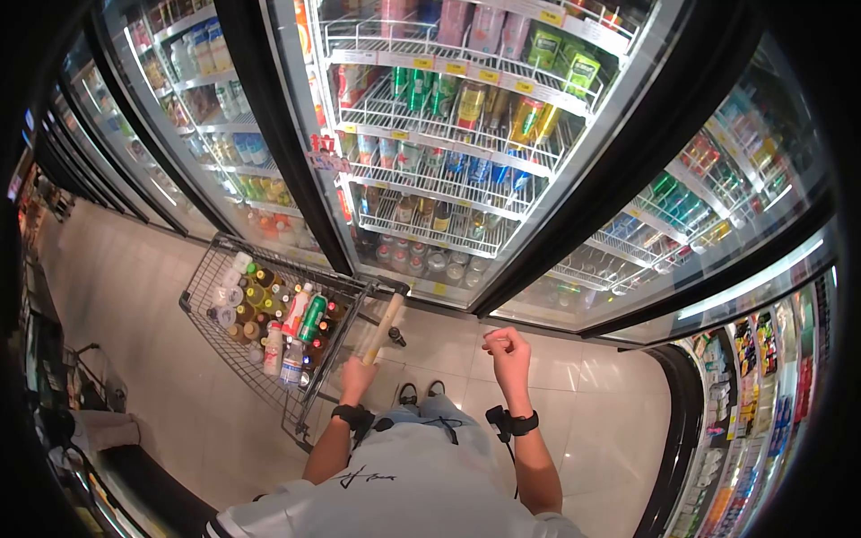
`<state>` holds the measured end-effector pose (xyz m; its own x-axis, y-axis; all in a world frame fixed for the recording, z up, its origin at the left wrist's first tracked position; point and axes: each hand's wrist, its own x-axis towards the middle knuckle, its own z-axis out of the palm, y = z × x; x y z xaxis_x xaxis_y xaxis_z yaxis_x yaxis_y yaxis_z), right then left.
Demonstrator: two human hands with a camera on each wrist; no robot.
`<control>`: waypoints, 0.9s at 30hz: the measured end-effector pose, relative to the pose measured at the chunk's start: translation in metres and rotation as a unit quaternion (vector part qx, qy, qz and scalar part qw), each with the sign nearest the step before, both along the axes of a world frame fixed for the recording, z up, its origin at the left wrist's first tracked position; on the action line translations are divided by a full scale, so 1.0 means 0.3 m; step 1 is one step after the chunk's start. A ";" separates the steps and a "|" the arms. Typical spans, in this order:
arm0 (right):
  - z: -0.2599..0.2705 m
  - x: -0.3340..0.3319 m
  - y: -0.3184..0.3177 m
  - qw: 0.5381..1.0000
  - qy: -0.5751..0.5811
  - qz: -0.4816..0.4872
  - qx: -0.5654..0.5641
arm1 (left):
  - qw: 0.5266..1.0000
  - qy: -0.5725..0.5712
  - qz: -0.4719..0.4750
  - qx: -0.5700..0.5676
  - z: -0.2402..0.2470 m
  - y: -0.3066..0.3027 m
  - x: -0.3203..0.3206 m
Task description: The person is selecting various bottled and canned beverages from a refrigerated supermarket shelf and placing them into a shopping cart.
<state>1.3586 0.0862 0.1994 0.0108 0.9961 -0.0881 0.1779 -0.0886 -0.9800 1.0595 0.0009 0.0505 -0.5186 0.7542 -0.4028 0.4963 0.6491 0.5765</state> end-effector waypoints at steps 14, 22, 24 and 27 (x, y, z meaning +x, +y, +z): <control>-0.513 -0.668 0.284 0.908 -0.023 0.308 -0.282 | 0.996 0.017 0.064 -0.056 0.041 -0.159 -0.140; -0.665 -0.842 0.229 0.936 -0.029 0.205 -0.285 | 0.974 0.147 0.074 -0.154 0.021 -0.732 -0.221; -0.703 -0.862 0.235 0.942 -0.022 0.198 -0.270 | 0.963 0.185 0.087 -0.176 0.004 -0.682 -0.250; -0.610 -0.861 0.221 0.946 -0.001 0.204 -0.250 | 0.959 0.210 0.090 -0.165 0.005 -0.676 -0.254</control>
<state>1.1004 0.1524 0.0164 -0.3654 0.7510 -0.5499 0.2986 -0.4650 -0.8335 0.9833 -0.2018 0.0519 -0.7980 0.5036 -0.3310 0.5018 0.8594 0.0979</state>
